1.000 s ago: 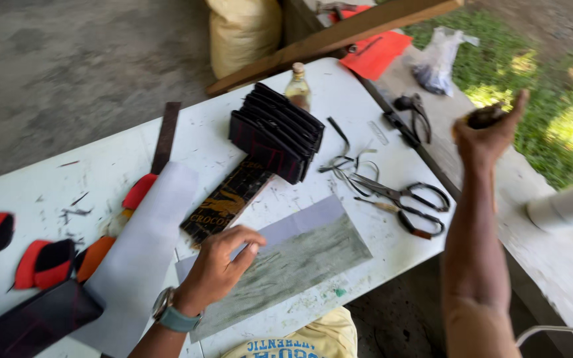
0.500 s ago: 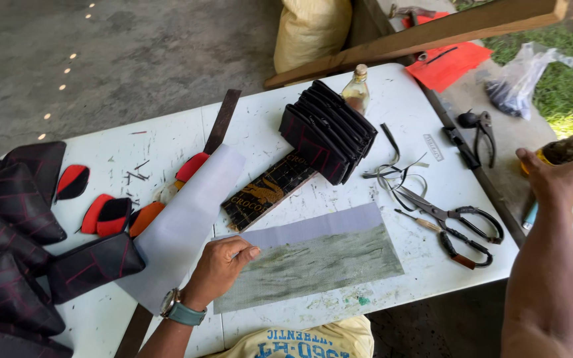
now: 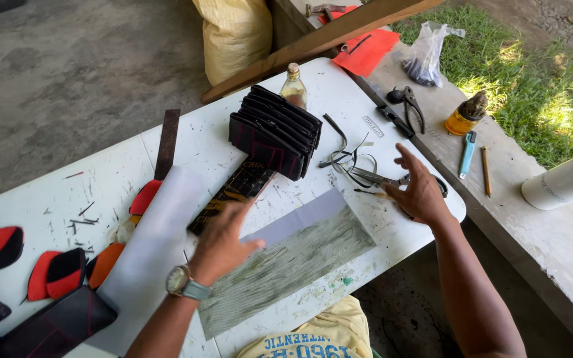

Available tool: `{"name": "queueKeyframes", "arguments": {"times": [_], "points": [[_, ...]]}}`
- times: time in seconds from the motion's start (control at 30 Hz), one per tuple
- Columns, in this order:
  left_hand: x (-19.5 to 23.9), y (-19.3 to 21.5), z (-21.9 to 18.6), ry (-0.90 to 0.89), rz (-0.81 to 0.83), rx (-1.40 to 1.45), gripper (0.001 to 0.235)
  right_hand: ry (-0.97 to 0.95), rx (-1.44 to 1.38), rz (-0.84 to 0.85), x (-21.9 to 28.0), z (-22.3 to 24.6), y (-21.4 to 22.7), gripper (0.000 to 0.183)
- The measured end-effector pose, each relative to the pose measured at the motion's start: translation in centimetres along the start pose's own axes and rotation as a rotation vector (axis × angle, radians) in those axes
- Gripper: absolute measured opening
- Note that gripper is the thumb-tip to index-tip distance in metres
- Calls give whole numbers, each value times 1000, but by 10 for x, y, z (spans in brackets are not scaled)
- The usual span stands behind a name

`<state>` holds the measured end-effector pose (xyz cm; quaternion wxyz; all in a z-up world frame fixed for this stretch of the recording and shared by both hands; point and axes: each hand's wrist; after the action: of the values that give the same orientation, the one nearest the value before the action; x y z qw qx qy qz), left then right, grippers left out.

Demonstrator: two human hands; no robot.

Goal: The person applies a yellowish adhesive from a small jar onto a gray fabric sheet using a brush. They spread the glue evenly across the fabric surface while seated at a white table with leather pieces and tools nearby.

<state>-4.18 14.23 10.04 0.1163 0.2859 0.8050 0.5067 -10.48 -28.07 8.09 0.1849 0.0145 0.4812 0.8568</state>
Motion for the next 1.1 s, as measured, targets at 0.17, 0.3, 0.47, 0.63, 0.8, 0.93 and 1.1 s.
{"name": "queueKeyframes", "arguments": {"times": [0.17,0.3,0.47,0.63,0.8,0.93,1.1], "points": [[21,-30,-2,-11,128,-41,120,-35,152,152,17,7,-12,100],[39,-39,3,47,194,24,121,-22,188,108,27,-12,-22,94],[35,-30,12,-97,-47,56,110,16,148,17,28,-14,-23,88],[-3,-14,32,-49,-238,-22,108,148,-33,-256,19,10,-13,89],[-48,-3,35,135,-47,8,111,253,-348,-415,-64,67,-9,90],[-68,-6,42,122,57,-142,108,350,-400,-294,-140,134,-25,102],[-79,-18,62,138,36,-104,100,629,-282,-304,-207,169,-65,107]]}}
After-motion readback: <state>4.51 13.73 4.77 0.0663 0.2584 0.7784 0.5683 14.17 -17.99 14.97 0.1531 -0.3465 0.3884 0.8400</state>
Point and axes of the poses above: each hand's wrist, its own x-axis away from the middle knuckle, its own y-axis out of the back of the hand, z = x × y, and after that the axes turned 3 degrees about -y, right-handed
